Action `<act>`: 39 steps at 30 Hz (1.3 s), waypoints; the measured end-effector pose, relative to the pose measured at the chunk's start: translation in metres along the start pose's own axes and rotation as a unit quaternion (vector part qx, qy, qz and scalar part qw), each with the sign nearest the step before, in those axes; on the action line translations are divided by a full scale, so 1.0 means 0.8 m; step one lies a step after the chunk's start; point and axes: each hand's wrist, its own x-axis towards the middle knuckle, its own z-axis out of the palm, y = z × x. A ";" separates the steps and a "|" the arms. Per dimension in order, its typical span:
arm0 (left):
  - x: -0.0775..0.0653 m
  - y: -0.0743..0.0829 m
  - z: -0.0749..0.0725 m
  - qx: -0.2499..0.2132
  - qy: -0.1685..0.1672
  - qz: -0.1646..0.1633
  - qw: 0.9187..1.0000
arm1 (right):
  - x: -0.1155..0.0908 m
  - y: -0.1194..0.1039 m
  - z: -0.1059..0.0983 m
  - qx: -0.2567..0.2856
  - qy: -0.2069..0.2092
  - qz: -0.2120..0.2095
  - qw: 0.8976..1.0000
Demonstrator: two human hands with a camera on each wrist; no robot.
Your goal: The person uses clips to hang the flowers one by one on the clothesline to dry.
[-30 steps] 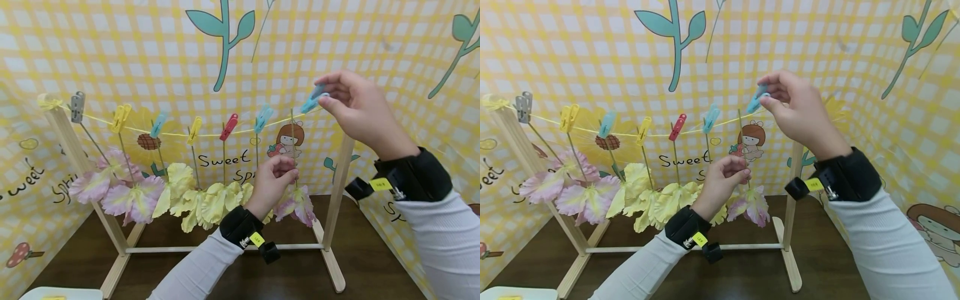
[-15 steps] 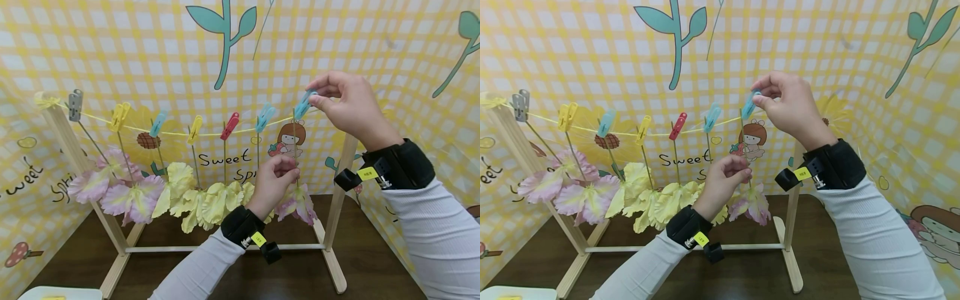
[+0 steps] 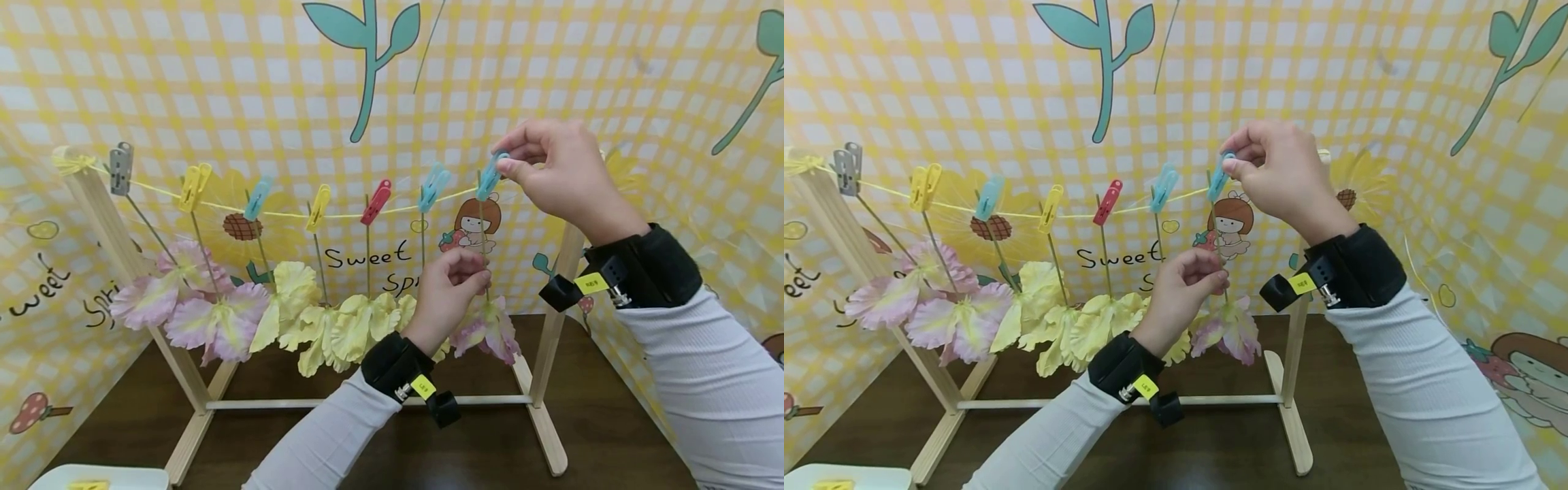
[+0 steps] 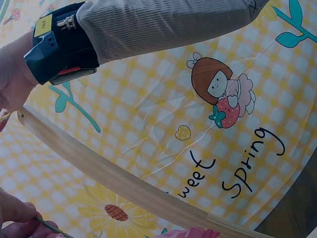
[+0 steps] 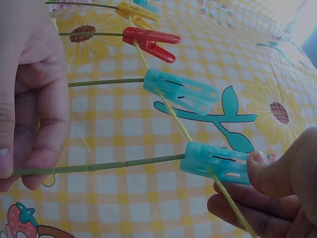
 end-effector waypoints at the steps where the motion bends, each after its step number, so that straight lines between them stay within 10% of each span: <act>1: 0.000 0.000 0.000 0.001 0.000 -0.001 1.000 | 0.000 0.000 0.000 -0.005 -0.008 0.000 1.000; 17: -0.003 -0.005 -0.011 0.011 0.016 -0.012 1.000 | -0.004 -0.010 0.007 0.004 -0.046 -0.027 0.999; 21: -0.005 -0.004 -0.013 0.009 0.021 -0.011 1.000 | -0.011 -0.007 0.014 -0.014 0.019 -0.091 0.996; 27: -0.029 0.004 -0.020 0.050 0.009 -0.005 0.999 | -0.067 0.003 0.040 -0.020 0.264 -0.239 0.934; 31: -0.068 0.014 -0.036 0.090 0.005 0.033 0.995 | -0.131 0.008 0.068 0.004 0.294 -0.283 0.913; 34: -0.111 0.011 -0.057 0.129 -0.013 0.077 0.989 | -0.183 0.021 0.093 0.030 0.245 -0.294 0.924; 39: -0.196 -0.034 -0.102 0.199 -0.100 0.143 0.964 | -0.270 0.062 0.144 0.051 0.128 -0.197 0.971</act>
